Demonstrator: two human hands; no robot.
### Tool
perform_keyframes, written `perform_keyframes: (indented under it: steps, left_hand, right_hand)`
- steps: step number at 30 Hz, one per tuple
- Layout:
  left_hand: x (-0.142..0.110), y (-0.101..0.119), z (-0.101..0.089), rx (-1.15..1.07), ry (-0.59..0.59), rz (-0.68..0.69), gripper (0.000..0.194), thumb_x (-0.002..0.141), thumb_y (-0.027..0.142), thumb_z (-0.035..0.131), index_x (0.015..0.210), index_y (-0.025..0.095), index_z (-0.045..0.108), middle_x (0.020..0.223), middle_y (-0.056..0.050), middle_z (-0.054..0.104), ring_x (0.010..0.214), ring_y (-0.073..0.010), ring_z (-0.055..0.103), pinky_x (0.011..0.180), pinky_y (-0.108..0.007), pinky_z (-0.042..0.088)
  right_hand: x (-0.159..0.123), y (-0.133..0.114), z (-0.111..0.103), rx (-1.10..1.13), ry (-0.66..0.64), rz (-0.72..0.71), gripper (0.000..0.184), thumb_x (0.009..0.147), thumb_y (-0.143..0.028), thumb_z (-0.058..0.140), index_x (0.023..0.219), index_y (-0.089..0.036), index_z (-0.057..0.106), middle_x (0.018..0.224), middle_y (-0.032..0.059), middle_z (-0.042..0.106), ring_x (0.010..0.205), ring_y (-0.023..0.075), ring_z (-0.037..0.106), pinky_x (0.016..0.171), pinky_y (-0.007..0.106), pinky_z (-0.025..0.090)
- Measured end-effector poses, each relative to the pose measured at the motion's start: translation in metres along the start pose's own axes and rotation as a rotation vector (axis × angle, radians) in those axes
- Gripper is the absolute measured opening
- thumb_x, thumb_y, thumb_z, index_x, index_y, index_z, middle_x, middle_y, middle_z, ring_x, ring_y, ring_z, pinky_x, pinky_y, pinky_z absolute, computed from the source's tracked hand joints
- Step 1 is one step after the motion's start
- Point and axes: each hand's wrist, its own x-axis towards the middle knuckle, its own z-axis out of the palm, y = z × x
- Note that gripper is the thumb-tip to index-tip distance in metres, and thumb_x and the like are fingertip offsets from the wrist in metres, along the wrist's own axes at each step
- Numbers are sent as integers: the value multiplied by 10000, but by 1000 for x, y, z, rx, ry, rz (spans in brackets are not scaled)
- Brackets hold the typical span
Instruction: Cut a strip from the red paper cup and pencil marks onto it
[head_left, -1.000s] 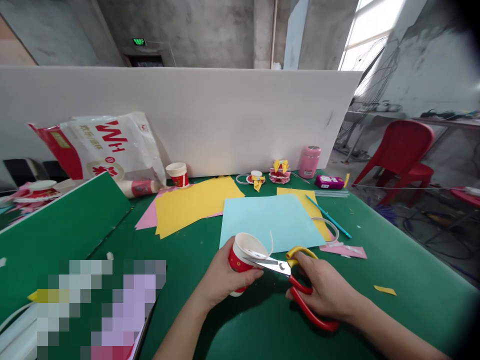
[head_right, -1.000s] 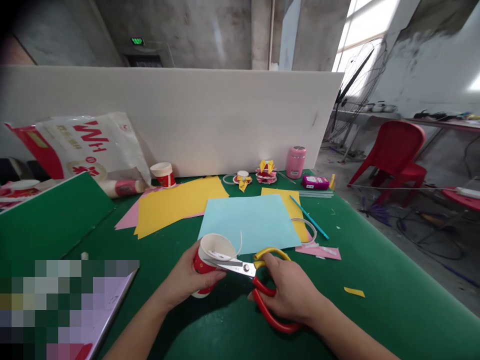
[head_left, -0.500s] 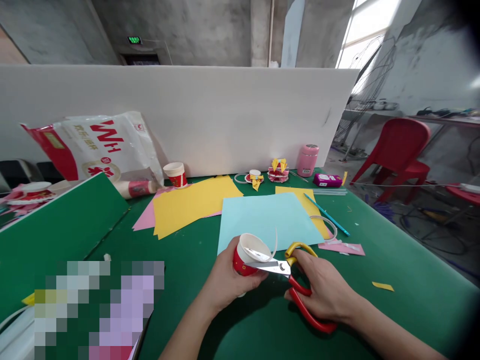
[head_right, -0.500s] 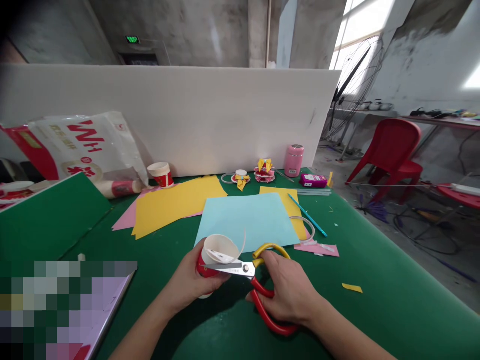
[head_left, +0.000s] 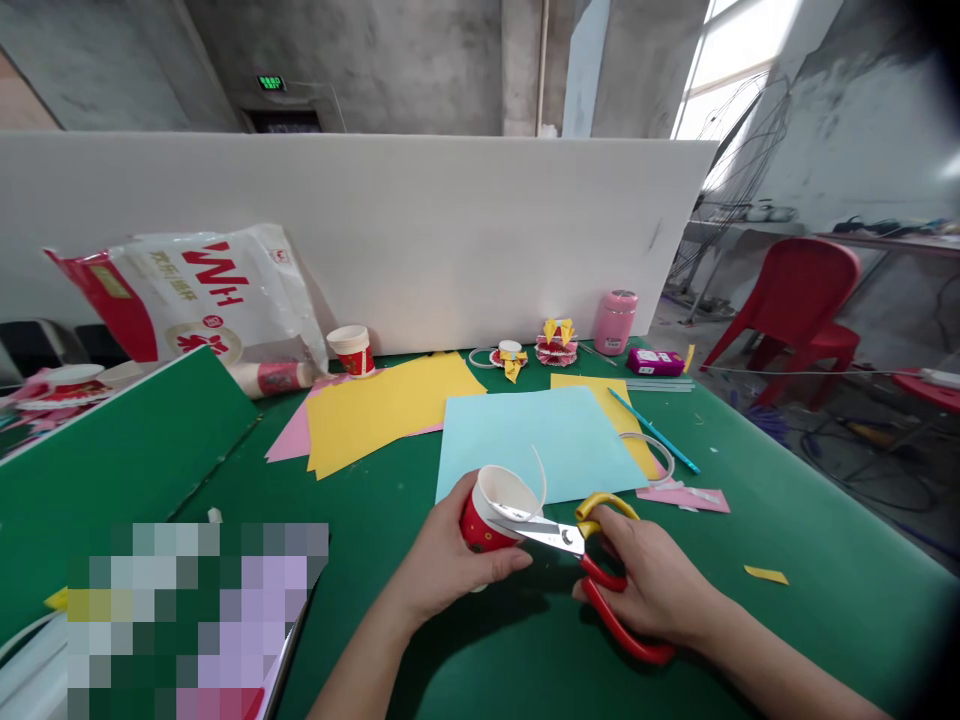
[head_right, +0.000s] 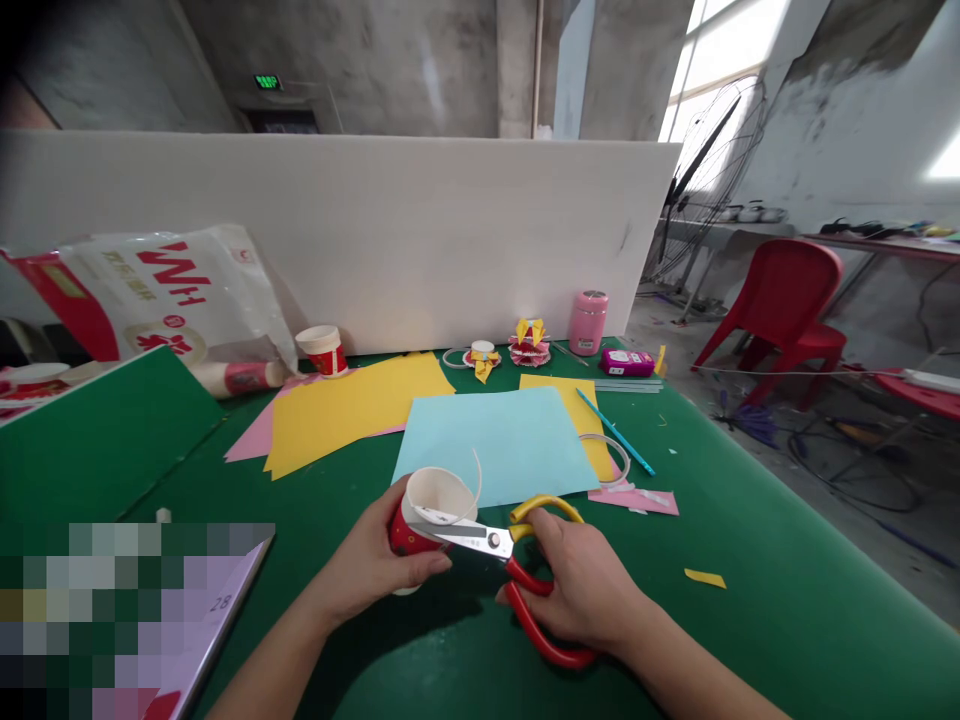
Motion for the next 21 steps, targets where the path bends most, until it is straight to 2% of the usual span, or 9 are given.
perform_keyframes:
  steps: [3, 6, 9, 16, 21]
  left_hand:
    - [0, 0, -9, -92, -120, -26, 566, 554, 267, 736, 1060, 178, 497, 970, -48, 608, 875, -211, 560, 751, -323, 444]
    - [0, -2, -13, -115, -172, -54, 555, 536, 248, 750, 1033, 162, 519, 923, -35, 615, 839, -190, 559, 744, -308, 440]
    - [1, -4, -11, -85, -131, -82, 543, 529, 234, 756, 1010, 153, 518, 871, -26, 613, 789, -172, 559, 708, -294, 446]
    - [-1, 0, 0, 22, 36, -69, 585, 529, 263, 750, 1042, 187, 481, 914, -30, 607, 827, -192, 556, 689, -295, 456]
    - [-1, 5, 6, 54, 49, -91, 575, 513, 244, 741, 1022, 175, 483, 873, -29, 600, 791, -195, 553, 656, -300, 464]
  right_hand:
    - [-1, 1, -2, 8, 0, -4, 398, 684, -441, 601, 932, -171, 444, 743, 47, 598, 617, 212, 503, 522, 284, 339]
    - [-2, 2, -2, 3, 3, -26, 395, 672, -427, 614, 925, -175, 445, 760, 50, 602, 633, 215, 507, 534, 287, 345]
    - [-3, 2, -1, 18, 18, -37, 384, 668, -408, 623, 915, -179, 439, 776, 50, 599, 646, 212, 511, 547, 285, 348]
    - [-2, 2, -2, 1, 51, -22, 386, 672, -412, 618, 912, -176, 428, 770, 54, 565, 642, 202, 492, 541, 282, 340]
    - [-1, 1, 0, -20, 54, -22, 388, 651, -386, 631, 904, -183, 418, 760, 41, 541, 637, 197, 470, 536, 284, 326]
